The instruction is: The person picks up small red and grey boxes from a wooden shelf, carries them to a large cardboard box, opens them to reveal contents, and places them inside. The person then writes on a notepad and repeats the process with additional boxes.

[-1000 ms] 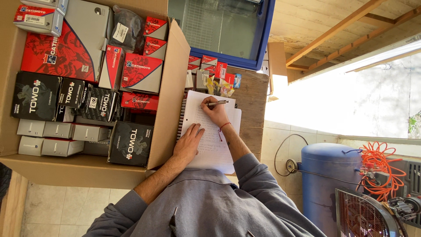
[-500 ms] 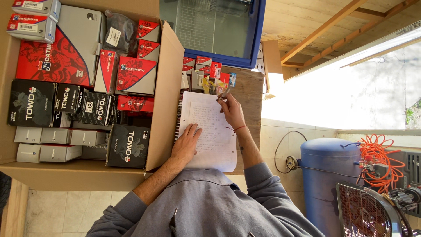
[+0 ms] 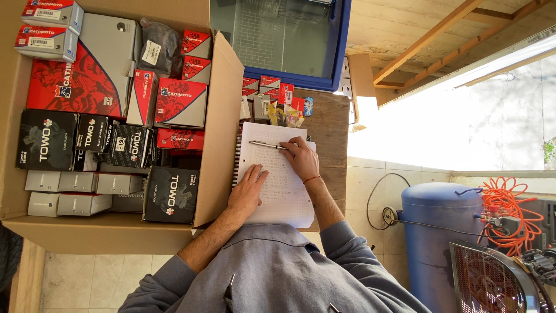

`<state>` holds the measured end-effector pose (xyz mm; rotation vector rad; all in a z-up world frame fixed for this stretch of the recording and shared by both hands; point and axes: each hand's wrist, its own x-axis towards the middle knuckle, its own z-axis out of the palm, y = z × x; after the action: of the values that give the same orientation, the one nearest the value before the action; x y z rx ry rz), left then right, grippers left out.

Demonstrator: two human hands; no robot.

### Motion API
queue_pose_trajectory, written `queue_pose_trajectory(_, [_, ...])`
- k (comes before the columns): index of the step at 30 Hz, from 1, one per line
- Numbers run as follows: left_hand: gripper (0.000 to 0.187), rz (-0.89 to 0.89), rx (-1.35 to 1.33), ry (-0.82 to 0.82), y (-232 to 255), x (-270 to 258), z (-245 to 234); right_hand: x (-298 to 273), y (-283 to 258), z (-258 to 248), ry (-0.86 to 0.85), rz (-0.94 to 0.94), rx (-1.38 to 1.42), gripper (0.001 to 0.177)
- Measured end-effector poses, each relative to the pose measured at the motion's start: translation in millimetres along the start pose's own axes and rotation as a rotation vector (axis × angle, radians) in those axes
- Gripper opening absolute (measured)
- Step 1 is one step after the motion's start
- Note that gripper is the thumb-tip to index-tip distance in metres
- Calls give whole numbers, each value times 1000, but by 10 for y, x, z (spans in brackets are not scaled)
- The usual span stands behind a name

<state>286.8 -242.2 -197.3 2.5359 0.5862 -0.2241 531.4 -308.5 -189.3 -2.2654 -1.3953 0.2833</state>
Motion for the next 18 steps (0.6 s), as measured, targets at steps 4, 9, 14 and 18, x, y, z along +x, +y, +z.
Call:
queue_pose_trajectory(4, [116, -4, -22, -9, 6, -1, -30, -18, 49, 110, 4, 1, -3, 28])
queue_pose_trajectory(9, [115, 3, -29, 0, 5, -4, -30, -38, 102, 208, 51, -25, 8, 15])
queue_pose_trajectory(14, [115, 5, -33, 7, 18, -11, -51, -55, 75, 161, 60, -50, -6, 17])
queue_pose_trajectory(18, [116, 2, -48, 8, 10, -3, -24, -65, 104, 182, 52, -79, 2, 32])
